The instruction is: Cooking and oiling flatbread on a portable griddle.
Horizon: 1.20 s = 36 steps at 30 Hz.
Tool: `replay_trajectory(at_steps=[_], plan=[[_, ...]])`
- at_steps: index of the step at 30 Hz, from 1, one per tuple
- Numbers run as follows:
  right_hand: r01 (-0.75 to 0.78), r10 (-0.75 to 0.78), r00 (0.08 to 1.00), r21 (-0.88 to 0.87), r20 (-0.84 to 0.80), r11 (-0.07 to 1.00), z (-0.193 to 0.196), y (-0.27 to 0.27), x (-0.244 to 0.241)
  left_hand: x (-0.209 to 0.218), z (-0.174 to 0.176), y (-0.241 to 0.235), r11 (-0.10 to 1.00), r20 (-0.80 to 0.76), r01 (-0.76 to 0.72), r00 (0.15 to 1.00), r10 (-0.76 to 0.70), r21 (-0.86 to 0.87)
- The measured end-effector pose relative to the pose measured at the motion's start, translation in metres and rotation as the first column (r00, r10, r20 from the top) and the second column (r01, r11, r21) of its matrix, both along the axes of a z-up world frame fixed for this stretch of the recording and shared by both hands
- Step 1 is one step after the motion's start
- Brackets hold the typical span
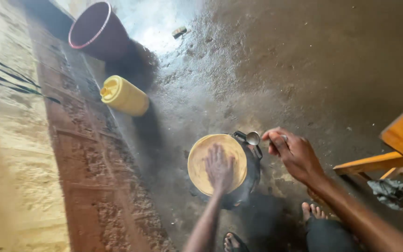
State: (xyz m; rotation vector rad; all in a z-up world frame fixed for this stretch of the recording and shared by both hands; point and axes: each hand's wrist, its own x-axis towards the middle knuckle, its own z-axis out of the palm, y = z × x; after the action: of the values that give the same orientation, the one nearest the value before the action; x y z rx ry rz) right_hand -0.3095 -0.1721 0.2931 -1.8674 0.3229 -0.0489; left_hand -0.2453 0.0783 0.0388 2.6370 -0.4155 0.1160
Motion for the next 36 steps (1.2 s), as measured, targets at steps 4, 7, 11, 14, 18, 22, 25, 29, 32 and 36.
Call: replay_trajectory(at_steps=[4, 7, 11, 14, 18, 22, 25, 29, 32, 36], plan=[[-0.249, 0.215, 0.956, -0.167, -0.198, 0.954, 0.053, 0.006, 0.003, -0.018, 0.012, -0.021, 0.854, -0.245, -0.443, 0.890, 0.384, -0.273], [-0.364, 0.320, 0.927, -0.258, -0.197, 0.895, 0.033, 0.013, 0.000, -0.011, 0.024, 0.009, 0.983, 0.057, 0.169, 0.983, -0.172, 0.066], [-0.290, 0.266, 0.944, -0.103, -0.196, 0.951, -0.022, 0.024, -0.007, 0.000, 0.013, 0.003, 0.978, 0.111, 0.171, 0.977, -0.184, 0.116], [-0.231, 0.203, 0.959, -0.131, -0.197, 0.964, -0.082, 0.028, -0.005, -0.004, 0.003, -0.020, 0.941, 0.150, -0.339, 0.931, 0.332, 0.021], [-0.221, 0.207, 0.958, -0.052, -0.198, 0.974, -0.079, 0.019, 0.001, -0.010, 0.005, -0.030, 0.641, -0.214, -0.647, 0.753, 0.622, -0.413], [-0.043, 0.097, 0.969, 0.231, -0.227, 0.972, -0.111, 0.008, 0.001, -0.016, 0.001, 0.008, 0.628, -0.426, -0.581, 0.811, 0.401, -0.517], [0.032, 0.068, 0.972, 0.411, -0.225, 0.911, -0.153, 0.025, 0.003, -0.013, -0.001, 0.034, 0.405, -0.551, -0.575, 0.813, 0.187, -0.711], [-0.224, 0.228, 0.964, 0.041, -0.134, 0.974, -0.076, 0.078, -0.027, -0.007, 0.003, 0.065, 0.251, -0.685, -0.677, 0.725, 0.067, -0.692], [-0.272, 0.272, 0.962, 0.066, 0.010, 0.960, -0.068, 0.085, -0.031, -0.015, -0.030, 0.100, 0.154, -0.723, -0.728, 0.684, 0.099, -0.668], [-0.351, 0.352, 0.936, -0.045, 0.014, 0.935, -0.073, 0.087, -0.028, -0.016, -0.006, 0.105, 0.074, -0.753, -0.757, 0.654, 0.074, -0.650]])
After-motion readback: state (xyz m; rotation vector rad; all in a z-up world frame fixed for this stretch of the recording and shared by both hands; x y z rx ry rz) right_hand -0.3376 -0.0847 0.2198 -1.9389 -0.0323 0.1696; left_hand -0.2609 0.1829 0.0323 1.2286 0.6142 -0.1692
